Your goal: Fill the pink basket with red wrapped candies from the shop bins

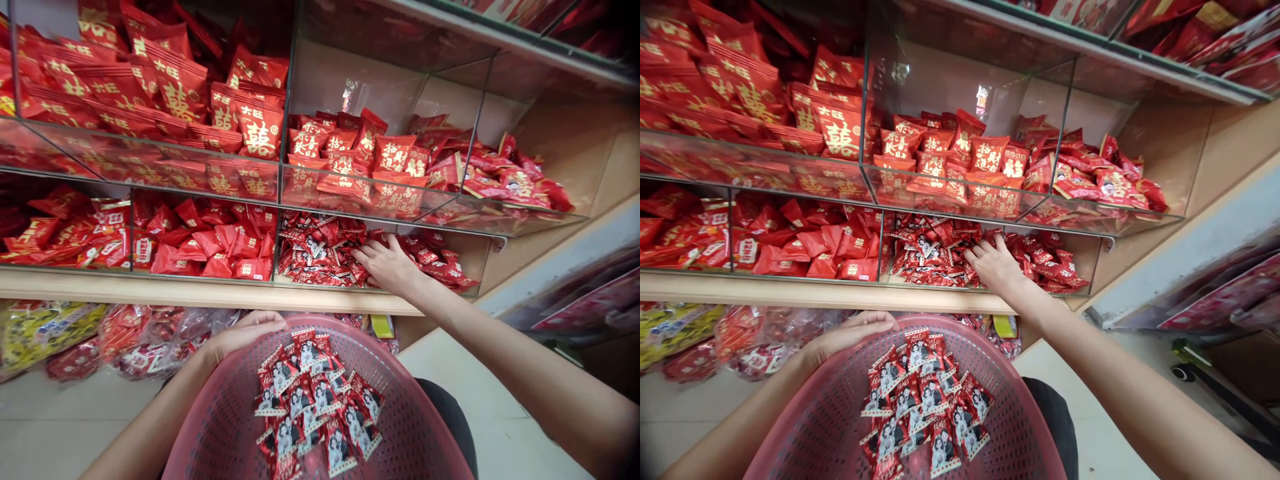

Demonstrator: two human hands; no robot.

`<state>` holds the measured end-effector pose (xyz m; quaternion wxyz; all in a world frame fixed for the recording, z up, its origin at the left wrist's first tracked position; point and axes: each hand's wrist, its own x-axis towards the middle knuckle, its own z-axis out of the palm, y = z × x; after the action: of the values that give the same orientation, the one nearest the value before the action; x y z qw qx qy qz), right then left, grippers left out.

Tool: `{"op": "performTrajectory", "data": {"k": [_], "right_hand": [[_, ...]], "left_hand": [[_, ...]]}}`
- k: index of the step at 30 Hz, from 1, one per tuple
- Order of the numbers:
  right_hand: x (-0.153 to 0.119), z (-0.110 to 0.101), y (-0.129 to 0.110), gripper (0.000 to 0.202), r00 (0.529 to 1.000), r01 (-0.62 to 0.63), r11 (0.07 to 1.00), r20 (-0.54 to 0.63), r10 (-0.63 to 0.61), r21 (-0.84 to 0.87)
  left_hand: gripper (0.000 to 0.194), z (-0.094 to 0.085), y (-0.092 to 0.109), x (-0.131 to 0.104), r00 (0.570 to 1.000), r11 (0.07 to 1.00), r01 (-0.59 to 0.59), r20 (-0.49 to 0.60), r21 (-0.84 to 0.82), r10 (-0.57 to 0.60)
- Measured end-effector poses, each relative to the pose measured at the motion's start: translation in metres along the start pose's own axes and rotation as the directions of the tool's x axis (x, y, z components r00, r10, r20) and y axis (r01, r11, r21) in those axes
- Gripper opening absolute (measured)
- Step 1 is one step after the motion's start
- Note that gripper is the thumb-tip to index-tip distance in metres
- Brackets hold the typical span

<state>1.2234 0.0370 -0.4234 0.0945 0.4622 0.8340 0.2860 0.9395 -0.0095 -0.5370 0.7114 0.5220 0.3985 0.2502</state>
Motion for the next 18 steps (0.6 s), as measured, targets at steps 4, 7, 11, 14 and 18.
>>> {"op": "performTrajectory", "data": {"k": [4, 7, 11, 14, 18], "right_hand": [[0.0023, 0.0054, 0.0008, 0.031, 1.000, 0.007, 1.000, -0.003, -0.007, -0.006], [0.0025, 0.0025, 0.0015, 0.028, 1.000, 0.028, 1.000, -0.004, -0.028, -0.013], [0.0026, 0.0011, 0.0023, 0.034, 1.000, 0.025, 0.999, -0.002, -0.025, -0.024], [0.0022, 0.0034, 0.0018, 0.031, 1.000, 0.030, 0.999, -0.005, -0.030, -0.024], [-0.0020, -0.0010, 0.0037, 0.029, 0.999, 0.036, 0.999, -0.031, -0.037, -0.030]], "left_hand": [[0.030, -0.0014, -0.0004, 0.0007, 1.000, 1.000, -0.014, 0.007, 0.014, 0.014], [0.030, -0.0025, -0.0025, 0.0025, 1.000, 1.000, -0.018, 0.012, 0.022, 0.018], [0.030, -0.0021, -0.0033, 0.0034, 1.000, 1.000, -0.009, 0.010, 0.021, 0.009], [0.031, -0.0017, -0.0020, 0.0028, 1.000, 0.999, -0.011, 0.012, 0.030, 0.011], [0.031, -0.0025, -0.0012, 0.0026, 1.000, 0.998, -0.012, 0.018, 0.055, 0.011]]}}
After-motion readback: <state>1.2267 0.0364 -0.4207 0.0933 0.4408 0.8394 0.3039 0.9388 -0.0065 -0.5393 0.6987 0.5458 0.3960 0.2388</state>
